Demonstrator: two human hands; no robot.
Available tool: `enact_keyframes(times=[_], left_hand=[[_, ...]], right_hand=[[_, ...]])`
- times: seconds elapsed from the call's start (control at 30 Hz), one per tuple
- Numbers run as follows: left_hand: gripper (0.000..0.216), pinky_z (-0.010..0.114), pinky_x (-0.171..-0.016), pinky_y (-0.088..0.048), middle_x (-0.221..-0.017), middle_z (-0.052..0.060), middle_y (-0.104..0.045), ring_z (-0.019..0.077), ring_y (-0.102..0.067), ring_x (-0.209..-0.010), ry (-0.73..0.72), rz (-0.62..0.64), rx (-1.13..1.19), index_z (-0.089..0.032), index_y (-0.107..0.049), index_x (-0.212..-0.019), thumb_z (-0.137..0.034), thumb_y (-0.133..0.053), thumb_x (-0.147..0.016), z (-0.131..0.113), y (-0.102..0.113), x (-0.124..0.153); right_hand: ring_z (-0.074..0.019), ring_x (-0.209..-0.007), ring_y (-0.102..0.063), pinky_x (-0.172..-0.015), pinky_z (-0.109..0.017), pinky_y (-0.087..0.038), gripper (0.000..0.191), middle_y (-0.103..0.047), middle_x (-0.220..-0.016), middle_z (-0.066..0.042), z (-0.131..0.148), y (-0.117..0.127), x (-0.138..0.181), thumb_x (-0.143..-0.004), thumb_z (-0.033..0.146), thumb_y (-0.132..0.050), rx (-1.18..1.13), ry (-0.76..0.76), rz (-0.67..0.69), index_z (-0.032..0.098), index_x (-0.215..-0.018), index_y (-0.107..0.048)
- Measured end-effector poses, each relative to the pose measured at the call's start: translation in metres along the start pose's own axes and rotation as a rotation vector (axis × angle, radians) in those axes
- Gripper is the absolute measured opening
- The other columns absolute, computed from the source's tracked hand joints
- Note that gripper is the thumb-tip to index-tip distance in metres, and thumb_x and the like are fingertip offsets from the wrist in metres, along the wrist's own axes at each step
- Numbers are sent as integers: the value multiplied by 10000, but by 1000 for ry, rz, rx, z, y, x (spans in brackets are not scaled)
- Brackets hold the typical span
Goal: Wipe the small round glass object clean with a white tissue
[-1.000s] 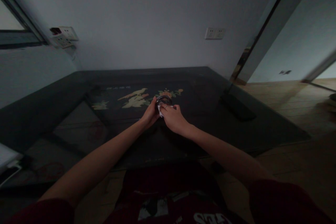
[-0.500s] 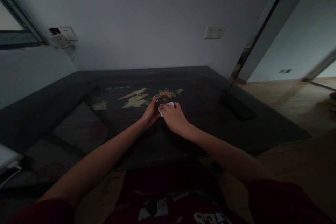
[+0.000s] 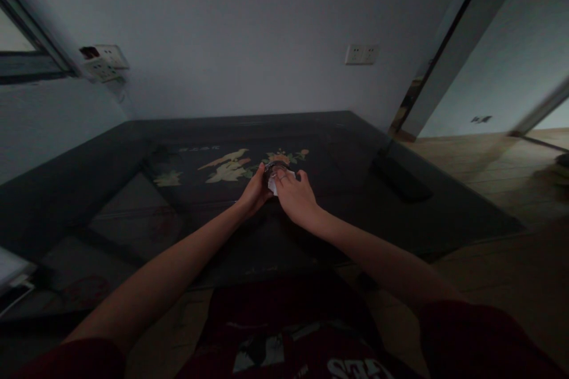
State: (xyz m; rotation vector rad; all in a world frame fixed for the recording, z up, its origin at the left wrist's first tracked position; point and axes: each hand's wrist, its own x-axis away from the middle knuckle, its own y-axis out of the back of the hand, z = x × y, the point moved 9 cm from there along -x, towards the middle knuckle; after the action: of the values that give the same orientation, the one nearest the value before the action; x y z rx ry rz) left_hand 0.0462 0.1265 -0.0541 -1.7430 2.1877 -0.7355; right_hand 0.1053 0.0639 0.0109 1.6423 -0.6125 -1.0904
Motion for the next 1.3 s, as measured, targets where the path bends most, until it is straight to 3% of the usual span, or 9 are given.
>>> enact_keyframes(times=[0.33, 0.63, 0.97, 1.1, 1.3], left_hand=[[471, 195, -589, -508, -876, 78, -725, 124, -653, -676, 5, -12, 66, -121, -655, -1035, -420, -293, -996, -1, 5, -3], [462, 216, -635, -514, -902, 88, -721, 145, -661, -729, 6, -10, 83, -117, -647, -1086, -429, -320, -987, -2, 3, 0], [435, 221, -650, -531, -942, 86, -729, 158, -678, -784, 18, 50, 64, -141, -634, -1166, -426, -364, -978, 1, -1, 1], [430, 207, -630, -524, -964, 77, -726, 143, -672, -776, 8, 46, 52, -143, -662, -1096, -402, -336, -988, 0, -2, 1], [446, 200, -569, -504, -949, 74, -725, 131, -654, -705, 30, 7, 47, -144, -658, -1086, -417, -317, -990, -2, -3, 4]], right_hand=[[-266, -1205, -526, -1030, -519, -269, 424, -554, -1354, -166, 3, 4, 4, -926, 60, -314, -136, 56, 45, 116, -1281, -539], [-262, -1164, -551, -1016, -500, -272, 368, -604, -1281, -171, 5, 7, 5, -945, 93, -338, -101, 77, 7, 115, -1251, -542], [-262, -1238, -486, -1016, -529, -288, 398, -538, -1373, -155, 7, 3, 4, -960, 98, -289, -100, 110, -13, 119, -1260, -550], [-269, -1320, -404, -1019, -530, -290, 422, -469, -1440, -151, 7, 5, 2, -961, 102, -281, -73, 103, -26, 126, -1315, -509], [-290, -1257, -469, -1025, -537, -274, 426, -489, -1412, -186, 1, 9, 1, -947, 86, -285, -9, 57, 0, 82, -1306, -515]])
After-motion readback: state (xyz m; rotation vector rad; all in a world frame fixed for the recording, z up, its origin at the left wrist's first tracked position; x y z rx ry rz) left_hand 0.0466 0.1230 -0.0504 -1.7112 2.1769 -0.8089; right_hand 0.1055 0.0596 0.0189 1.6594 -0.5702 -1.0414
